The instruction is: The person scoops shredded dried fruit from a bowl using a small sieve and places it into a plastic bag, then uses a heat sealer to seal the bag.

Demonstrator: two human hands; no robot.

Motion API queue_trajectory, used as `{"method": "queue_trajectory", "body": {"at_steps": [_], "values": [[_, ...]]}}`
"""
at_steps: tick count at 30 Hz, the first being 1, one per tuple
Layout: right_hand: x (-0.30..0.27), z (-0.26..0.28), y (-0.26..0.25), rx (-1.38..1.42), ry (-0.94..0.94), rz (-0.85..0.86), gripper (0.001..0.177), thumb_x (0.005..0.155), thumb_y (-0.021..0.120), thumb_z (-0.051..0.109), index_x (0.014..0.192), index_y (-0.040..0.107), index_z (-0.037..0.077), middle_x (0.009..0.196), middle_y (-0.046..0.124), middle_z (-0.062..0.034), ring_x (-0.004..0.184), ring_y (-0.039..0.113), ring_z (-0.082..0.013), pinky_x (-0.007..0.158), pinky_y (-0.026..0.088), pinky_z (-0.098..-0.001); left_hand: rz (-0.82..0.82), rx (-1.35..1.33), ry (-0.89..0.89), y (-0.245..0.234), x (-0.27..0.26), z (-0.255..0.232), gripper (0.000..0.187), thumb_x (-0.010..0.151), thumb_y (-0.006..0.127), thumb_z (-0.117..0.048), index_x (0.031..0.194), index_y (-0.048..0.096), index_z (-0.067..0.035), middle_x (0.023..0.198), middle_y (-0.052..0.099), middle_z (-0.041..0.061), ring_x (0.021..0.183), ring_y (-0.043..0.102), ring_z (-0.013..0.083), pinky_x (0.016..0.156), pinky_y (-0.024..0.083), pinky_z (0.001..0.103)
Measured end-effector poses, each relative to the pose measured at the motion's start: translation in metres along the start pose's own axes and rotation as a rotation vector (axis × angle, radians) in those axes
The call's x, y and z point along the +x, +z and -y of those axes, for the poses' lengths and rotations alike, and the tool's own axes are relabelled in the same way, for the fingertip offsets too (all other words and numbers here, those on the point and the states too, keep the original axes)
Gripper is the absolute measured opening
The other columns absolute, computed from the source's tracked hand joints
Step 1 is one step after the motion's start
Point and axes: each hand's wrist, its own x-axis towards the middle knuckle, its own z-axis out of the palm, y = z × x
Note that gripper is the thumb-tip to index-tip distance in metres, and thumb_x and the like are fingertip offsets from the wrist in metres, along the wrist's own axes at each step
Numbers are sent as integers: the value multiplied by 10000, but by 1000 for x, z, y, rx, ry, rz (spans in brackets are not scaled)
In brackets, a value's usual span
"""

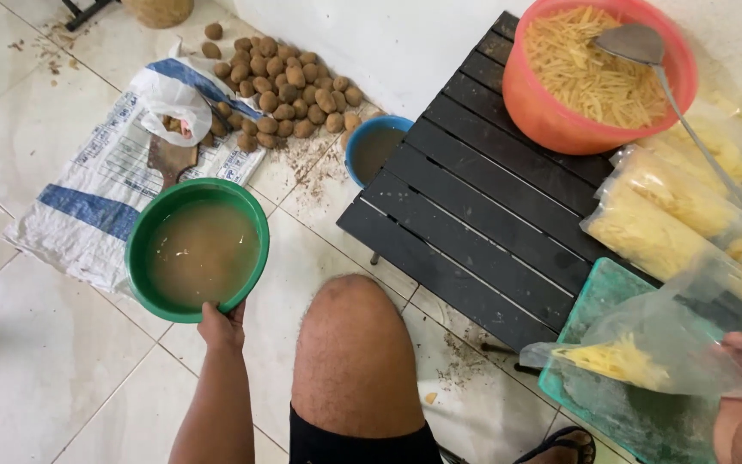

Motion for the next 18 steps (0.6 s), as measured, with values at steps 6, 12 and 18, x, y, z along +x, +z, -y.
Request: {"method": "queue_trajectory", "body": {"at_steps": [6,12,18], "values": [[-2,-29,-34,-141,-271,48,266,1260,382,354,1512,364,271,1514,420,-18,1340,453,-164,1196,443,-403,-109,18,-55,-34,33,56,459,933,532,-158,1343,468,38,1221,623,169,1012,709,241,919,682,314],[-48,36,11,-134,-114,-2,289,1247,407,450,1406,446,213,1268,506,30,1227,523,-126,1197,451,-357,-81,14,-90,-67,44,92,446,935,581,-175,1300,497,67,1199,654,142,954,728,215,856,686,280],[-59,43,28,-158,-102,31,323,1261,386,471,1394,459,186,1274,541,-12,1231,568,-171,1199,498,-390,-119,-30,-73,-98,123,152,716,853,729,-185,1452,372,-25,1236,553,258,993,722,482,872,680,622]]}}
